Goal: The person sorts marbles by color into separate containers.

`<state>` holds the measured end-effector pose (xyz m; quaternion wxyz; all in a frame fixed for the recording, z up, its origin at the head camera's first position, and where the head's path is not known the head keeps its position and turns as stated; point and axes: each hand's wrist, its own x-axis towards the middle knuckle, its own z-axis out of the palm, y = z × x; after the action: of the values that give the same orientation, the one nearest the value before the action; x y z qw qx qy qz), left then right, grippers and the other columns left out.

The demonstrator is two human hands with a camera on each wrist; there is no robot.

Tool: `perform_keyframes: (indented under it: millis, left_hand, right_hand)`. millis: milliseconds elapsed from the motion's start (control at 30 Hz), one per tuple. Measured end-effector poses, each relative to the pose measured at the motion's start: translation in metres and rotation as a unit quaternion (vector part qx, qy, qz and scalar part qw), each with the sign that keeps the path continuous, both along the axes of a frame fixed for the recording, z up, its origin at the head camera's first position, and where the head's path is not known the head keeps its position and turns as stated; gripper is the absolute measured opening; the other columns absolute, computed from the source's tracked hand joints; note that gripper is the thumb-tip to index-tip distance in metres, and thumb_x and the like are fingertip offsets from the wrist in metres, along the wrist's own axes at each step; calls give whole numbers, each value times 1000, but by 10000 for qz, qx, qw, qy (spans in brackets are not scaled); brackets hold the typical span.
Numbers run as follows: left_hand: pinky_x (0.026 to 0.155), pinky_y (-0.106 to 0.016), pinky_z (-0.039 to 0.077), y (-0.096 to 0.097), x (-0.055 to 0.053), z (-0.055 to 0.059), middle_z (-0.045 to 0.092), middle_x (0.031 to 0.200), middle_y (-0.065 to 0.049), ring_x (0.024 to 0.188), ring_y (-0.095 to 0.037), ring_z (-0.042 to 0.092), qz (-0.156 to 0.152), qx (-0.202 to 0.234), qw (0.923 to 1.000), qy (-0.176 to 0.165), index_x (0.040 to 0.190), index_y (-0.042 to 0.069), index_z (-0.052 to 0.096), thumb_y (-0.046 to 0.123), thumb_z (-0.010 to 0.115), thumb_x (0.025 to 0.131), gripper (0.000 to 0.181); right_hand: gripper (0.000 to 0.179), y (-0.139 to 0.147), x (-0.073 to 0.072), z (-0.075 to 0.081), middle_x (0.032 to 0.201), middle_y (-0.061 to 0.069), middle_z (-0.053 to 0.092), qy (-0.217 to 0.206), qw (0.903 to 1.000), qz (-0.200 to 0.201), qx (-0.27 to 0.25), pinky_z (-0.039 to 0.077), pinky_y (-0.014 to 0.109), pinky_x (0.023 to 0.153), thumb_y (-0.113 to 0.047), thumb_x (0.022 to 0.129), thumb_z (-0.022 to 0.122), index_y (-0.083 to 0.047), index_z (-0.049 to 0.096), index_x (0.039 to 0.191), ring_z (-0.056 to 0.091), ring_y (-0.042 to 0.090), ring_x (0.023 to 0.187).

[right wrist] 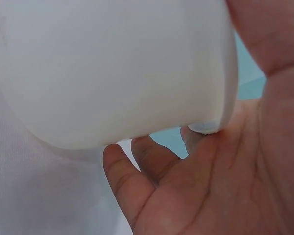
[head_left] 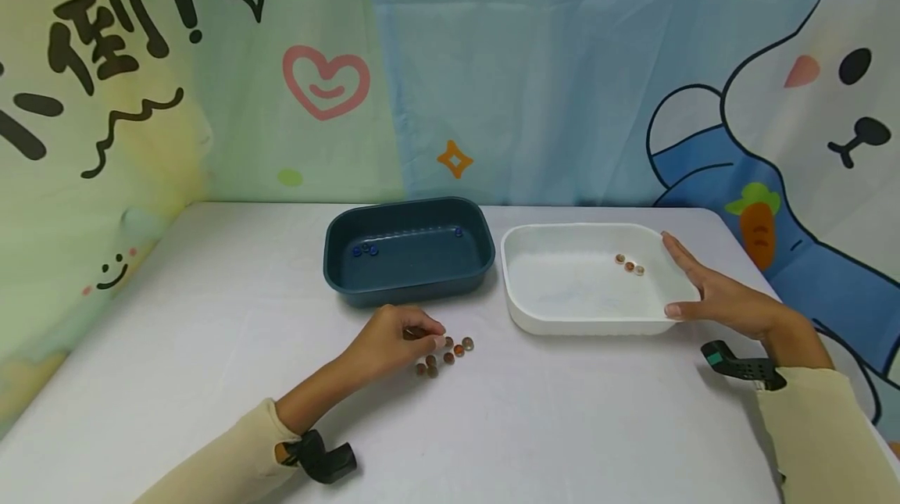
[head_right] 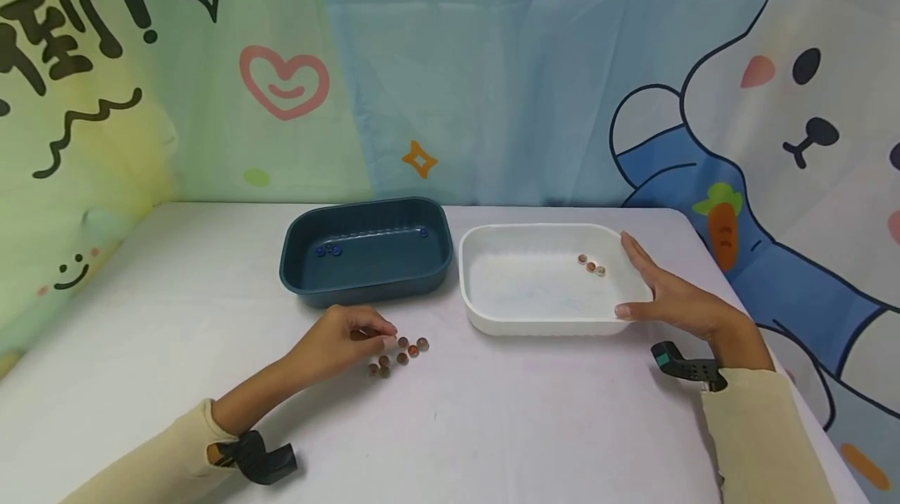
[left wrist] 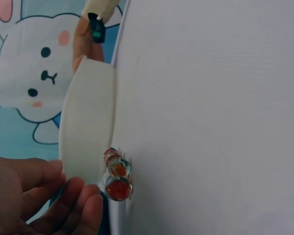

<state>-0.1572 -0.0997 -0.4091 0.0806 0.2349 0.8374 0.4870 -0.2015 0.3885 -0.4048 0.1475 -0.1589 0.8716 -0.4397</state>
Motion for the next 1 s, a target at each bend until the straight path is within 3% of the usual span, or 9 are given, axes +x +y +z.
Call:
perform_keyframes:
  millis: [200, 600, 1000]
  left_hand:
    - [70, -25, 54, -9, 5, -7, 71, 88, -3, 78, -11, 65, -10, 131, 9998, 133, 93, 0, 75, -1, 68, 86, 10]
    - [72, -24, 54, -21, 18, -13, 70, 88, 1, 79, -8, 65, 74, -12, 9999, 96, 89, 3, 75, -1, 70, 84, 8]
    - [71, -25, 54, -23, 20, -20, 69, 90, 1, 80, -10, 63, -212, -105, 9985, 499, 91, 3, 75, -10, 75, 76, 20]
  right_hand:
    - [114, 0, 0, -2, 158, 4, -25, -53, 10000, -54, 7, 16, 80, 87, -13, 85, 73, -43, -14, 151, -9, 53, 139]
    - [113, 1, 0, -1, 158, -1, -25, 28, 10000, -4, 8, 16, 80, 88, -11, 85, 73, -42, -13, 152, -6, 54, 139]
    - [115, 3, -2, -2, 158, 2, -25, -26, 10000, -81, 51, 17, 80, 88, -11, 84, 75, -43, -14, 151, -1, 56, 138]
